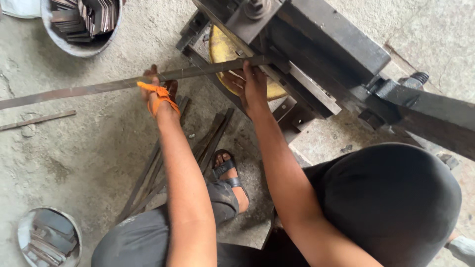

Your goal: The person sits on the floor and uses a manual guillotine shear to cut long metal rods into shorter pieces. They repeatedly position a rod under the blade, pull the lever to cut, and place the cut pieces into a nearby bucket.

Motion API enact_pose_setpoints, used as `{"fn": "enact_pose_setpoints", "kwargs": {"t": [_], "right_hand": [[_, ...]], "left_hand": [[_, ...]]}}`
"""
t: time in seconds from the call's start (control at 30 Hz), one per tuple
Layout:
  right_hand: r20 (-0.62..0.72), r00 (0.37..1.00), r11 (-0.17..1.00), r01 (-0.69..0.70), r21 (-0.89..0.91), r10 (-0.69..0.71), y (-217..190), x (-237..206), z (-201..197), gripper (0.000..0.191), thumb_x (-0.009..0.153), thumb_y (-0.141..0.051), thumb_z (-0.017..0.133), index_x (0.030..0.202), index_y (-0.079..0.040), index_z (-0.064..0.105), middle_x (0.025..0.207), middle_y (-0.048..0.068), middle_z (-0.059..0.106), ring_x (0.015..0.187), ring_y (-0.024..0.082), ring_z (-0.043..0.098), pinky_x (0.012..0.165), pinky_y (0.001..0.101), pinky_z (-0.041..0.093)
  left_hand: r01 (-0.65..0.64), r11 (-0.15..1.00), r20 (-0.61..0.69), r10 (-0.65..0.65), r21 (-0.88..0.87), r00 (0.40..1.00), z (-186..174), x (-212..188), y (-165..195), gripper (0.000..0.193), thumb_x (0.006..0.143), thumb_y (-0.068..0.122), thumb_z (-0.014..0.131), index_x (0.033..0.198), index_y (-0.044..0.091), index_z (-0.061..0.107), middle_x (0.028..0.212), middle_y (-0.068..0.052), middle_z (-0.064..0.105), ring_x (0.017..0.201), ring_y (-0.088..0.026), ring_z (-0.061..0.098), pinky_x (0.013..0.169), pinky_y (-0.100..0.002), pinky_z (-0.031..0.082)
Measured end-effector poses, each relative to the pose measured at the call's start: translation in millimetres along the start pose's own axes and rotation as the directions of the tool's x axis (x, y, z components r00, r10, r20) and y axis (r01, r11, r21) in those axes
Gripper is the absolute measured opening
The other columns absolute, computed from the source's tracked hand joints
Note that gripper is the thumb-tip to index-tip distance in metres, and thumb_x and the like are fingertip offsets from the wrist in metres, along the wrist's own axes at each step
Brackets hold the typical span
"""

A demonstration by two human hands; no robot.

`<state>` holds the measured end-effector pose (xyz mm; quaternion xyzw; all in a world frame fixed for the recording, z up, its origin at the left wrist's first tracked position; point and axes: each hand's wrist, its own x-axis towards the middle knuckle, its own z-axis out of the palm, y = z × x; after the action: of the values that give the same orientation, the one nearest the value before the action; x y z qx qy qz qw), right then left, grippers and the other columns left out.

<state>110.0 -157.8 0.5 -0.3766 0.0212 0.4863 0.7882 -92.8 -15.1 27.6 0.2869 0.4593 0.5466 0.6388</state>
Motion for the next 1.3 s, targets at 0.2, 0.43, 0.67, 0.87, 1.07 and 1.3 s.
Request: {"fn": "enact_pose_setpoints", "kwargs": {"t": [0.2, 0.43, 0.67, 0.87, 1.07, 1.3], "right_hand": [[-0.038, 0.996, 0.995, 0.084, 0.059, -0.081, 9, 3, 11, 0.028, 0.108, -0.021, 0.051, 0.120, 0.004, 0.053, 0.105, 0.024, 0.070, 0.096, 0.037, 0.076, 0.085, 0.0506, 0.062], [-0.075, 0.992, 0.995, 0.102, 0.023, -0.100, 4, -14, 13, 0.029, 0.107, -0.021, 0.049, 0.120, 0.004, 0.056, 0.100, 0.020, 0.069, 0.091, 0.036, 0.078, 0.081, 0.0469, 0.064], [-0.091, 0.981, 0.974, 0.154, -0.168, -0.171, 3, -42, -21, 0.027, 0.107, -0.019, 0.051, 0.121, 0.003, 0.059, 0.102, 0.017, 0.069, 0.082, 0.028, 0.078, 0.074, 0.0389, 0.065], [-0.036, 0.954, 0.932, 0.281, -0.230, -0.297, 5, -50, -52, 0.026, 0.107, -0.021, 0.053, 0.113, 0.002, 0.062, 0.084, 0.011, 0.070, 0.063, 0.021, 0.073, 0.054, 0.0332, 0.063], [-0.096, 0.897, 0.855, 0.372, -0.361, -0.431, 15, -61, -59, 0.029, 0.107, -0.027, 0.058, 0.105, 0.001, 0.068, 0.069, 0.005, 0.062, 0.049, 0.013, 0.061, 0.043, 0.0276, 0.051], [-0.126, 0.881, 0.863, 0.401, -0.307, -0.455, 6, -57, -55, 0.028, 0.106, -0.027, 0.059, 0.101, -0.001, 0.068, 0.067, 0.004, 0.063, 0.048, 0.011, 0.058, 0.042, 0.0270, 0.047]], "left_hand": [[-0.565, -0.056, 0.423, 0.724, 0.823, 0.546, 13, -24, 15, 0.054, 0.100, 0.037, 0.069, 0.141, 0.009, 0.050, 0.131, -0.011, 0.056, 0.120, -0.034, 0.057, 0.106, -0.056, 0.041], [-0.493, -0.308, 0.412, -0.292, 0.814, 0.863, 36, -9, 75, 0.043, 0.096, 0.058, 0.065, 0.105, 0.017, 0.077, 0.106, -0.010, 0.075, 0.118, -0.031, 0.065, 0.118, -0.058, 0.026], [-0.282, -0.217, 0.161, -0.449, 0.934, 0.879, -15, -20, 48, 0.046, 0.089, 0.054, 0.075, 0.108, 0.012, 0.075, 0.108, -0.013, 0.075, 0.110, -0.030, 0.065, 0.112, -0.053, 0.028], [-0.308, 0.133, 0.331, -0.218, 0.942, 0.918, -69, -96, -7, 0.041, 0.088, 0.041, 0.079, 0.095, 0.001, 0.073, 0.082, -0.014, 0.074, 0.074, -0.026, 0.069, 0.070, -0.041, 0.052], [-0.322, 0.118, 0.335, -0.107, 0.939, 0.936, -93, -163, -17, 0.040, 0.089, 0.042, 0.079, 0.089, 0.002, 0.075, 0.076, -0.018, 0.072, 0.072, -0.034, 0.070, 0.068, -0.044, 0.053], [-0.276, 0.088, 0.289, -0.229, 0.957, 0.930, -82, -165, -2, 0.043, 0.090, 0.046, 0.072, 0.093, 0.003, 0.075, 0.081, -0.020, 0.074, 0.079, -0.035, 0.073, 0.073, -0.044, 0.054]]}}
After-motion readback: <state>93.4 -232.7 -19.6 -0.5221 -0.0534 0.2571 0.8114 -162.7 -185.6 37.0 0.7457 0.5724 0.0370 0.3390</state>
